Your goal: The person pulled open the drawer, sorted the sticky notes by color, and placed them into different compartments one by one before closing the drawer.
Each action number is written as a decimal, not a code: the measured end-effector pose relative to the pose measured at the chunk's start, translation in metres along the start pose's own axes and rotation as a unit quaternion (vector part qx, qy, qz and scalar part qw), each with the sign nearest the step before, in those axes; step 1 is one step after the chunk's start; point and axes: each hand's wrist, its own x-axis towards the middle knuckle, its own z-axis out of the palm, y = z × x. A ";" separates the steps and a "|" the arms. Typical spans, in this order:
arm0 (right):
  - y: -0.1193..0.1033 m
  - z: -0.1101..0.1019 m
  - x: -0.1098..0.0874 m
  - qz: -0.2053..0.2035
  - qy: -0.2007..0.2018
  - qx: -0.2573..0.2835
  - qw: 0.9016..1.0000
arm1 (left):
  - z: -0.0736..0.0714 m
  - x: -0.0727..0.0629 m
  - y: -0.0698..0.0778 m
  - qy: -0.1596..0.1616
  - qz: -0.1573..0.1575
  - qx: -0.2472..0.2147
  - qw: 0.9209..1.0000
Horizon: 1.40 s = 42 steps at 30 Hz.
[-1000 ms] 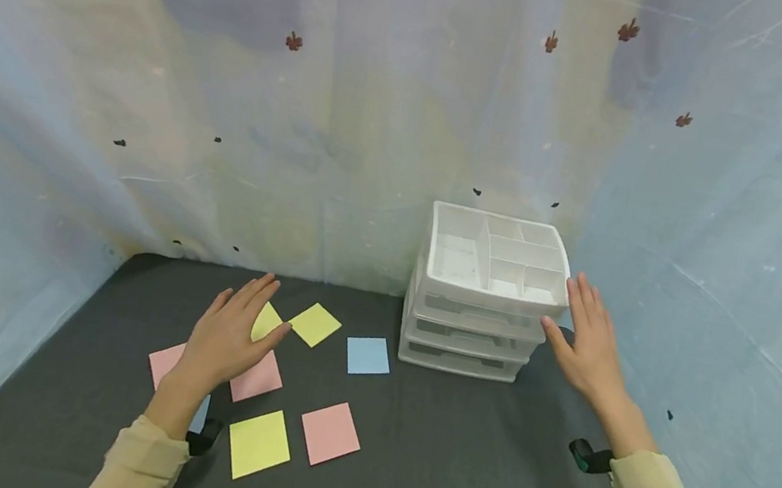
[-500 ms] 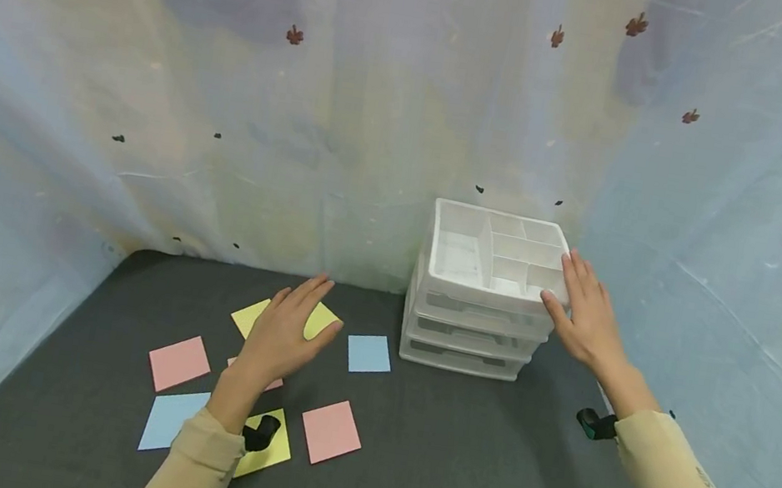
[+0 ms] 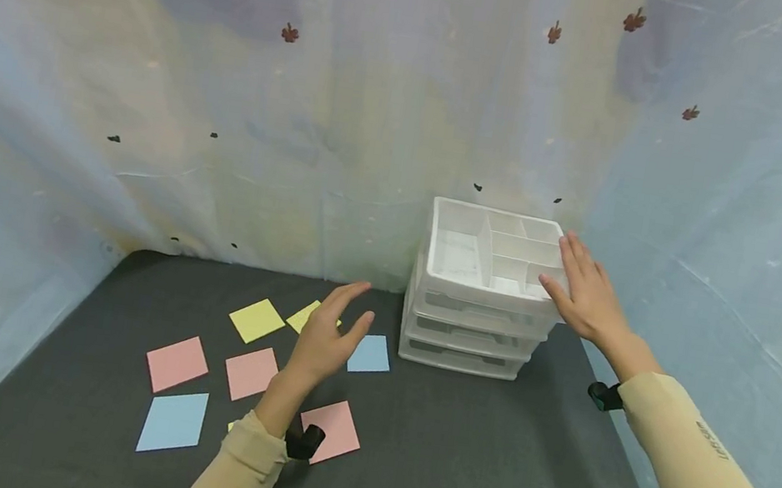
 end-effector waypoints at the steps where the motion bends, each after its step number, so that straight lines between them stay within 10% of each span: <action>1: 0.001 0.000 0.001 0.000 -0.005 0.000 1.000 | 0.005 0.000 0.001 0.001 0.000 -0.022 1.000; 11: 0.013 0.007 0.007 0.010 -0.023 -0.011 1.000 | 0.059 0.003 0.016 0.001 -0.029 -0.172 0.985; 19: 0.011 0.007 0.011 0.001 -0.013 -0.022 1.000 | 0.097 0.011 0.031 -0.003 -0.094 -0.306 0.947; 32: 0.012 0.008 0.010 0.007 -0.015 -0.035 0.999 | 0.155 0.017 0.044 -0.022 -0.231 -0.381 0.895; 42: 0.010 0.008 0.012 0.009 -0.014 -0.035 0.999 | 0.179 0.026 0.047 -0.013 -0.250 -0.389 0.887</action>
